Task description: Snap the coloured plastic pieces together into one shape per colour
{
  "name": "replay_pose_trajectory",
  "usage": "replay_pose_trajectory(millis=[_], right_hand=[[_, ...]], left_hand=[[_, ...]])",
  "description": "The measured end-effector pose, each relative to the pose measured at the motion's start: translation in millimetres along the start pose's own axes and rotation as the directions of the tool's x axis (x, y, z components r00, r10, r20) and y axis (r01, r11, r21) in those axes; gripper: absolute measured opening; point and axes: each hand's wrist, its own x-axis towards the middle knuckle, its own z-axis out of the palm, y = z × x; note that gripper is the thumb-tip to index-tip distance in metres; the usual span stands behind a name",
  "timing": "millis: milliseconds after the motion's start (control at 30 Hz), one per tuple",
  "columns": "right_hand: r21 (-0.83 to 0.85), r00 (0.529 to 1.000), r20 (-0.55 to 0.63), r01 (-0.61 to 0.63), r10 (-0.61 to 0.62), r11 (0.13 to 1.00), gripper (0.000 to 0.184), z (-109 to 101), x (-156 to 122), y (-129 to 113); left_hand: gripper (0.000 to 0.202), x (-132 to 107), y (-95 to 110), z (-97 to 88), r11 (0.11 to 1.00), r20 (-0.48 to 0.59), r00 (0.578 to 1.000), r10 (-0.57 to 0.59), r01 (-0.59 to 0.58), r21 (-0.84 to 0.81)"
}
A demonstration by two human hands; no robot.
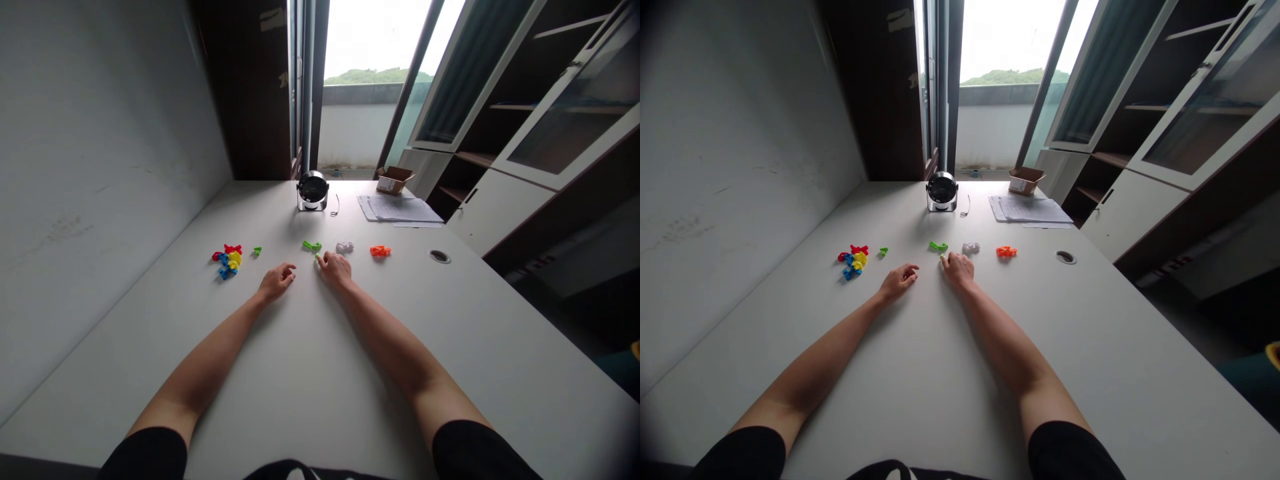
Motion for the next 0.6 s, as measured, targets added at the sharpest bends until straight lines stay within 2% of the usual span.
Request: replay_pose_trajectory(millis=[200, 433, 600], right_hand=[[-0.041, 0.999, 0.041, -0.012, 0.013, 0.999, 0.052, -5, -1, -1], [-0.087, 0.996, 0.071, -0.046, 0.053, 0.995, 0.050, -12, -3, -8], [-0.094, 0.997, 0.074, -0.031, 0.038, 0.995, 0.055, -11, -3, -6]], left_hand=[[0.029, 0, -1, 0.8, 1.000, 0.004, 1.000, 0.020, -0.020, 0.019], [0.029, 0, -3, 2.0, 0.999, 0.007, 0.999, 0.036, -0.036, 0.029], [0.028, 1, -5, 2.0, 0.998, 0.006, 0.999, 0.048, -0.049, 0.039]])
